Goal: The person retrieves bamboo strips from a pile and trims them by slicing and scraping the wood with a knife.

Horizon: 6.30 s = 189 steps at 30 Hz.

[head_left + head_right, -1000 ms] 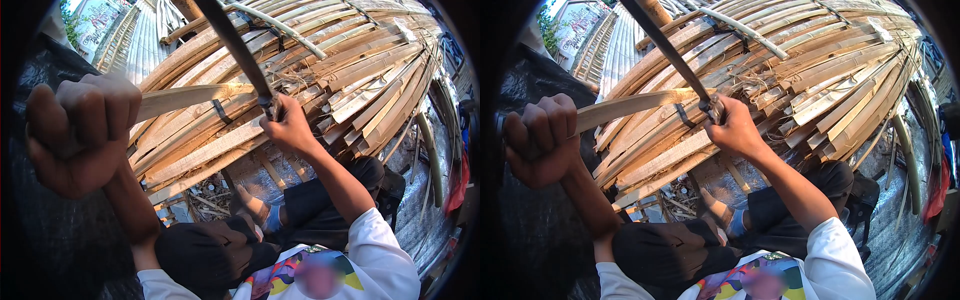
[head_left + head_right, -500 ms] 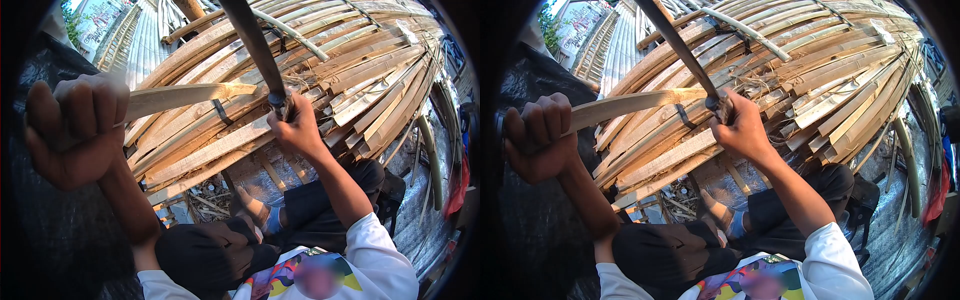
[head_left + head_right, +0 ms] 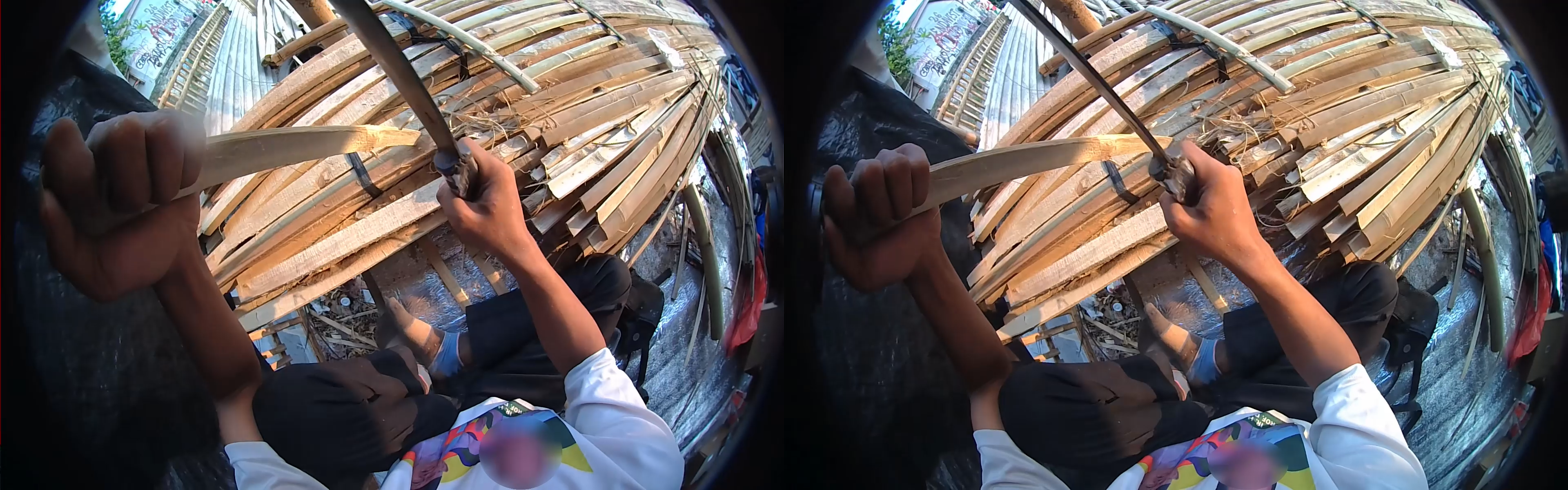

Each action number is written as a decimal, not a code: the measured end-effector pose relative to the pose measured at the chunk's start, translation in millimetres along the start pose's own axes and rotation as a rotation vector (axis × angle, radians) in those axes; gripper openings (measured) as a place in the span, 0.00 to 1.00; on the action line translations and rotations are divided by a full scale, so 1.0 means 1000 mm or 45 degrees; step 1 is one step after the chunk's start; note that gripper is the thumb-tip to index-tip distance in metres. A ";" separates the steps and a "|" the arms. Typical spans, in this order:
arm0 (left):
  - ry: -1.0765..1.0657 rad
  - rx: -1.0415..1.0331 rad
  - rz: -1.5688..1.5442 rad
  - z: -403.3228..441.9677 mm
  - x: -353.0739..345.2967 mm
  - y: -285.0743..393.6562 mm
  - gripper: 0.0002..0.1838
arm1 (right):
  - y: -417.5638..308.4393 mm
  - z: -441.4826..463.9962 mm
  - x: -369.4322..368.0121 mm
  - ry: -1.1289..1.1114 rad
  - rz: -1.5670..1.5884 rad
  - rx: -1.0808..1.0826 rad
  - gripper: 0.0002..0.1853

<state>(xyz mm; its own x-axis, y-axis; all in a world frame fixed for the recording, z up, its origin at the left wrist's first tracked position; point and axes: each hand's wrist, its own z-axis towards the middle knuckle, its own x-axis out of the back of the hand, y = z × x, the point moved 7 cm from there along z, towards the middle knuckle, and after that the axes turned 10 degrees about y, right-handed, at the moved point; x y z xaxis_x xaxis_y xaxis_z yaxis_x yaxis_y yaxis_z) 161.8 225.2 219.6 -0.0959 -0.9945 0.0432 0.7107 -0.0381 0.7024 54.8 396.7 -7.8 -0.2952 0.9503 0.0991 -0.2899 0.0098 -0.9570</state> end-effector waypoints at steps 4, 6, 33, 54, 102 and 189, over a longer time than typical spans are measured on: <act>0.002 0.010 0.002 -0.004 0.004 0.002 0.17 | 0.096 -0.018 -0.015 -0.142 -0.429 -0.284 0.13; 0.094 0.021 -0.065 -0.004 0.008 -0.001 0.17 | 0.144 -0.020 0.002 -0.047 -0.494 -0.483 0.17; 0.298 0.091 -0.149 -0.002 0.022 -0.002 0.14 | 0.083 -0.049 -0.017 -0.007 -0.173 -0.338 0.11; 0.585 -0.021 0.033 -0.010 0.032 0.001 0.18 | 0.160 -0.092 -0.015 0.113 -0.620 -0.286 0.13; 0.528 -0.003 -0.074 -0.010 0.025 -0.001 0.15 | 0.150 -0.102 -0.008 0.107 -0.540 -0.483 0.16; 0.767 -0.104 0.122 -0.004 0.013 -0.002 0.23 | 0.058 -0.022 -0.003 0.110 -0.019 -0.265 0.10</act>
<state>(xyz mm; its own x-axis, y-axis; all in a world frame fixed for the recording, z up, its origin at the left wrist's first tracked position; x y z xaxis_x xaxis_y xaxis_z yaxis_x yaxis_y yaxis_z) 161.4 212.1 215.7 0.3646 -0.8735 -0.3226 0.7501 0.0703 0.6575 58.8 401.1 -69.4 -0.2106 0.9726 0.0985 -0.0967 0.0795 -0.9921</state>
